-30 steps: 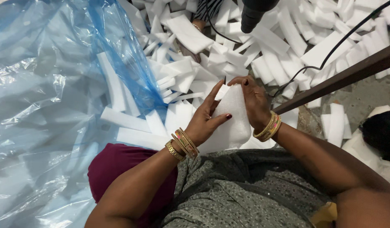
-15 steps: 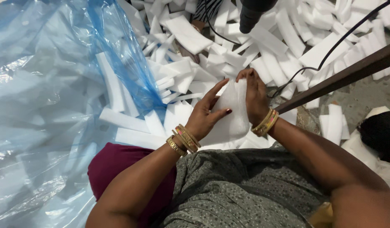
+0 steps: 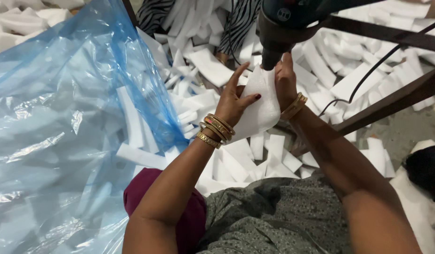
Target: The person sits on the floor and repeatedly picks up white foam pieces from a pile. They fold each piece in half and place it into a large blue plastic bag. The process is repeated continuously throughout the clip.
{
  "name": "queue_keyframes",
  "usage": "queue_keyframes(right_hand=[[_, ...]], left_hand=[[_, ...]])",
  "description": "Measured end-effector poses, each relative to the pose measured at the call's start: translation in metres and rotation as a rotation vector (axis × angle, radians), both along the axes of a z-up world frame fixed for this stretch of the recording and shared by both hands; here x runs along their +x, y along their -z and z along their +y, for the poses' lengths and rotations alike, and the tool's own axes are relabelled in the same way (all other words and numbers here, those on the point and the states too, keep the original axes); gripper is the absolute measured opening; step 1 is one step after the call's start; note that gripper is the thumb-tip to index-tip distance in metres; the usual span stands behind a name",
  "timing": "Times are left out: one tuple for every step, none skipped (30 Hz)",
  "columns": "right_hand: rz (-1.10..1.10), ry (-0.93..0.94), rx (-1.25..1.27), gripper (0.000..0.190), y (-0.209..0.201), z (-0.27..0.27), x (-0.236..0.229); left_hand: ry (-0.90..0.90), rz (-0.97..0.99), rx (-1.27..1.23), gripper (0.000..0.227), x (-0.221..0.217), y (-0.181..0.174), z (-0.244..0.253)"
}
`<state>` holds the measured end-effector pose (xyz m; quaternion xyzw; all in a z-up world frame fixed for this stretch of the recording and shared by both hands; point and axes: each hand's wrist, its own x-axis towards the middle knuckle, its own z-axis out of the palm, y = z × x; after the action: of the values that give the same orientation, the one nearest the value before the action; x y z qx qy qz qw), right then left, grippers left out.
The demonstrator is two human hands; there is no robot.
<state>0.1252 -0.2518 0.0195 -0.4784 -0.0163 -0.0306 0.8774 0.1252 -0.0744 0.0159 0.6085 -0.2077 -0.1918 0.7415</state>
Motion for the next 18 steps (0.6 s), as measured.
queue_keyframes(right_hand=[[0.020, 0.015, -0.019, 0.061, 0.006, -0.001, -0.002], [0.040, 0.030, -0.038, 0.059, 0.014, -0.003, -0.003], [0.061, 0.048, -0.058, 0.057, 0.023, -0.009, -0.006], [0.007, 0.004, -0.092, 0.056, 0.034, -0.015, -0.011], [-0.046, -0.040, -0.131, 0.056, 0.045, -0.019, -0.017], [-0.100, -0.084, -0.169, 0.056, 0.055, -0.022, -0.023], [-0.051, -0.072, -0.154, 0.052, 0.063, -0.023, -0.032], [-0.002, -0.059, -0.139, 0.047, 0.069, -0.022, -0.047], [0.039, -0.048, -0.122, 0.043, 0.074, -0.017, -0.057], [0.111, -0.031, -0.184, 0.043, 0.076, -0.011, -0.065], [0.182, -0.013, -0.245, 0.043, 0.078, -0.005, -0.072], [0.253, 0.005, -0.305, 0.043, 0.078, 0.000, -0.079], [0.251, -0.013, -0.297, 0.043, 0.077, 0.004, -0.085], [0.248, -0.031, -0.289, 0.044, 0.075, 0.007, -0.090], [0.247, -0.049, -0.281, 0.045, 0.074, 0.011, -0.097], [0.264, -0.030, -0.288, 0.044, 0.073, 0.015, -0.104], [0.275, -0.013, -0.301, 0.044, 0.070, 0.018, -0.108], [0.287, 0.005, -0.314, 0.043, 0.067, 0.021, -0.112]], left_hand=[[0.008, -0.010, 0.022, 0.086, -0.003, 0.003, 0.000], [0.016, -0.020, 0.043, 0.082, -0.007, 0.007, 0.001], [0.002, -0.078, 0.088, 0.079, -0.013, 0.010, 0.001], [-0.012, -0.137, 0.132, 0.076, -0.023, 0.013, 0.002], [-0.025, -0.195, 0.172, 0.072, -0.033, 0.016, 0.003], [-0.011, -0.170, 0.205, 0.072, -0.043, 0.019, 0.004], [0.004, -0.144, 0.241, 0.072, -0.055, 0.021, 0.007], [0.019, -0.117, 0.276, 0.072, -0.068, 0.024, 0.010], [0.011, -0.092, 0.258, 0.072, -0.079, 0.025, 0.012], [0.002, -0.066, 0.240, 0.072, -0.091, 0.027, 0.013], [-0.003, -0.044, 0.223, 0.073, -0.102, 0.028, 0.014], [0.008, -0.007, 0.205, 0.073, -0.112, 0.029, 0.017], [0.020, 0.029, 0.185, 0.072, -0.120, 0.030, 0.020], [0.031, 0.065, 0.164, 0.072, -0.125, 0.031, 0.021], [0.043, 0.090, 0.180, 0.072, -0.130, 0.032, 0.024], [0.056, 0.116, 0.196, 0.072, -0.135, 0.033, 0.027], [0.064, 0.137, 0.206, 0.072, -0.137, 0.032, 0.028], [0.063, 0.116, 0.181, 0.073, -0.139, 0.032, 0.029]])
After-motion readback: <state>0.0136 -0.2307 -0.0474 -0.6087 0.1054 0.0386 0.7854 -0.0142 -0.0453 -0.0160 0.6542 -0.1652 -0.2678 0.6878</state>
